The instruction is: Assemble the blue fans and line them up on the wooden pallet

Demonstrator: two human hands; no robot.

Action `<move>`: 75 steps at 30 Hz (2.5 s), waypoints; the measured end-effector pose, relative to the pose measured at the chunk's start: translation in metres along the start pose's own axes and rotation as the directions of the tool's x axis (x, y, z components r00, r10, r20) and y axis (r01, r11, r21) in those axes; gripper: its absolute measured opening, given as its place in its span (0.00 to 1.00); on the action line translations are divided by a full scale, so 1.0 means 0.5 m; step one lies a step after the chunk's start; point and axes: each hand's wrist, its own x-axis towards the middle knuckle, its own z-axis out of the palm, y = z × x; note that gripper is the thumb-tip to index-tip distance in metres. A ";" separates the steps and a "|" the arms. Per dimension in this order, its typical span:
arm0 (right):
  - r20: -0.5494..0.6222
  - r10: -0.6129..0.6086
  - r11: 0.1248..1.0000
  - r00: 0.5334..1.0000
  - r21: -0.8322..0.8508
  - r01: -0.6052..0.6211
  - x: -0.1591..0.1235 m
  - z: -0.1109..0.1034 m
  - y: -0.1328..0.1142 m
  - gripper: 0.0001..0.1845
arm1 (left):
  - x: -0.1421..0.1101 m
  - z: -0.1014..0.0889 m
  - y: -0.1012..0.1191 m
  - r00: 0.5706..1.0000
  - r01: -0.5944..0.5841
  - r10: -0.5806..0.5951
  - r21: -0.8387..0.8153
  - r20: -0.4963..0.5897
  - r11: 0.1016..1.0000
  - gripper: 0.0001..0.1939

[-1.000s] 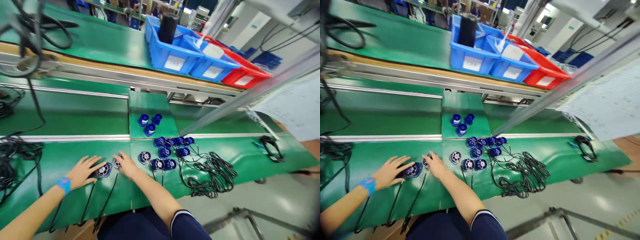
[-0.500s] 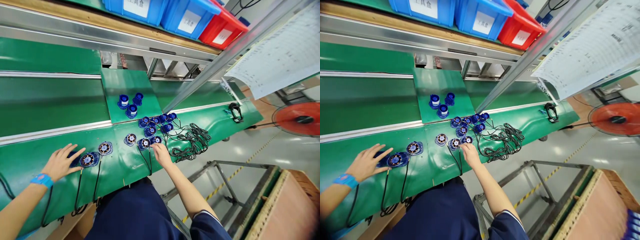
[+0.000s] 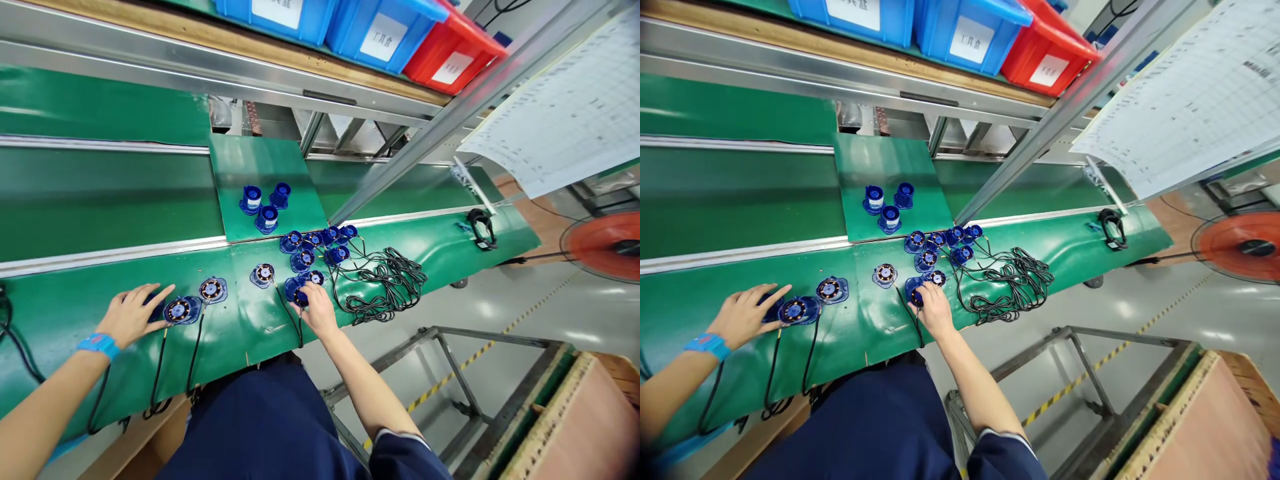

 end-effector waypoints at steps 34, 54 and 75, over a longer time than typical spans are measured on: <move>0.755 0.092 0.897 0.649 0.220 -0.383 -0.241 0.175 -0.146 0.20 | -0.305 -0.002 0.320 0.825 0.356 -0.543 -0.601 -0.157 0.715 0.14; 0.444 -0.415 0.858 0.794 -0.100 0.504 0.220 0.226 -0.210 0.23 | -0.063 0.020 -0.035 0.986 -0.149 0.159 -0.183 0.039 0.972 0.28; 0.230 -0.422 0.882 0.877 -0.118 0.455 0.091 0.164 -0.204 0.15 | -0.114 0.003 0.107 0.914 -0.280 0.262 -0.017 -0.310 0.960 0.07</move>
